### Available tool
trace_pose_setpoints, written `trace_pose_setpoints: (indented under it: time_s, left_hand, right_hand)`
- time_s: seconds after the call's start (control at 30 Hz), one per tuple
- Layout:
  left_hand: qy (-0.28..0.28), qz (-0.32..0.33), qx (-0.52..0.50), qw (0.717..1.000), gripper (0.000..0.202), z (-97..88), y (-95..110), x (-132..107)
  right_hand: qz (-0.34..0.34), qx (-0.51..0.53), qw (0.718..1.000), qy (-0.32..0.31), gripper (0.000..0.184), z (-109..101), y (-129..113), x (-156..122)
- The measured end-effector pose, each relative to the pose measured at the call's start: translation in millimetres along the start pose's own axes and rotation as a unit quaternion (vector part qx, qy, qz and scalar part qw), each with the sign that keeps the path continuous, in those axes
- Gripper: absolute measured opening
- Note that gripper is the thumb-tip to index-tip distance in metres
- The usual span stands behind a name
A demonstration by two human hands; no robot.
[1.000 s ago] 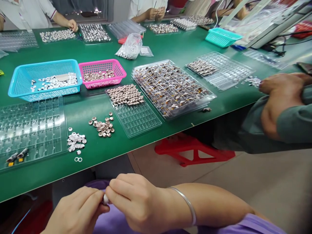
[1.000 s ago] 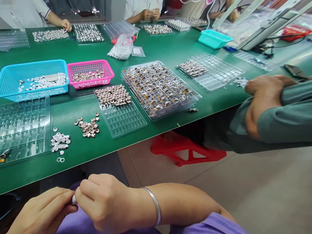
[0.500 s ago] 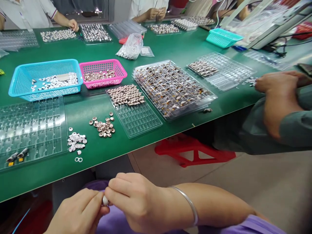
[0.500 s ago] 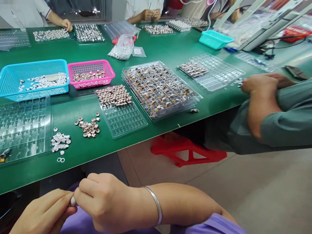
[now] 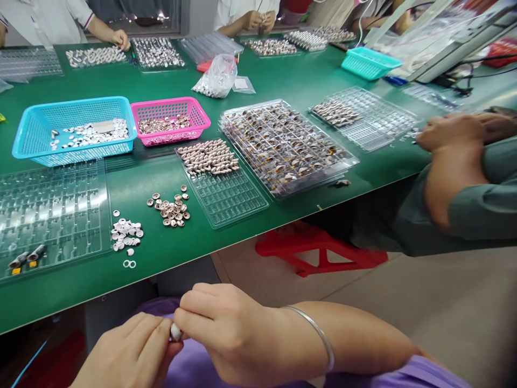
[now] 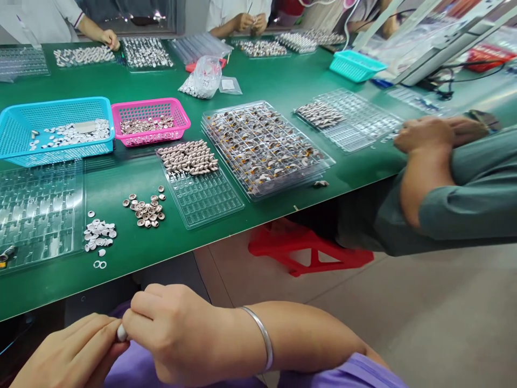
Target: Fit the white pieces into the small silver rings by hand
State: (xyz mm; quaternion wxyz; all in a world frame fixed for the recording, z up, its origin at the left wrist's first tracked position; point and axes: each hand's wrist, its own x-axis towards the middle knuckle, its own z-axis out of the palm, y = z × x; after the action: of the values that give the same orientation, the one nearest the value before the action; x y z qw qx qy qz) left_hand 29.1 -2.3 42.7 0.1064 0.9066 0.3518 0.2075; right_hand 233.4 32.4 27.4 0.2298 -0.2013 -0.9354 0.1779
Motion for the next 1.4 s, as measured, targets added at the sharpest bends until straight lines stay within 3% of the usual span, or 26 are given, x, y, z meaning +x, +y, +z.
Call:
trace_pose_setpoints:
  time_s: [0.27, 0.5, 0.83, 1.1, 1.4]
  left_hand:
    - [-0.024, -0.001, 0.039, 0.999, 0.034, 3.4, 0, -2]
    - [-0.03, 0.003, 0.05, 0.998, 0.039, 4.2, 1, -1]
    - [0.005, -0.028, -0.003, 1.0, 0.04, -2.2, 3, 6]
    - [-0.015, -0.029, -0.06, 0.998, 0.036, -6.0, 1, 8]
    - [-0.023, -0.034, -0.071, 0.997, 0.035, -0.5, 4, 7]
  right_hand:
    - [0.01, -0.006, 0.999, -0.049, 0.017, -5, 0, 3]
    - [0.003, -0.023, 0.998, -0.051, 0.015, -2, -3, 2]
    - [-0.021, -0.006, 1.0, 0.016, 0.013, 4, -4, 1]
    - [-0.01, 0.037, 0.995, 0.088, 0.022, 1, -7, 4]
    - [-0.008, 0.016, 0.999, 0.037, 0.012, 6, -10, -3]
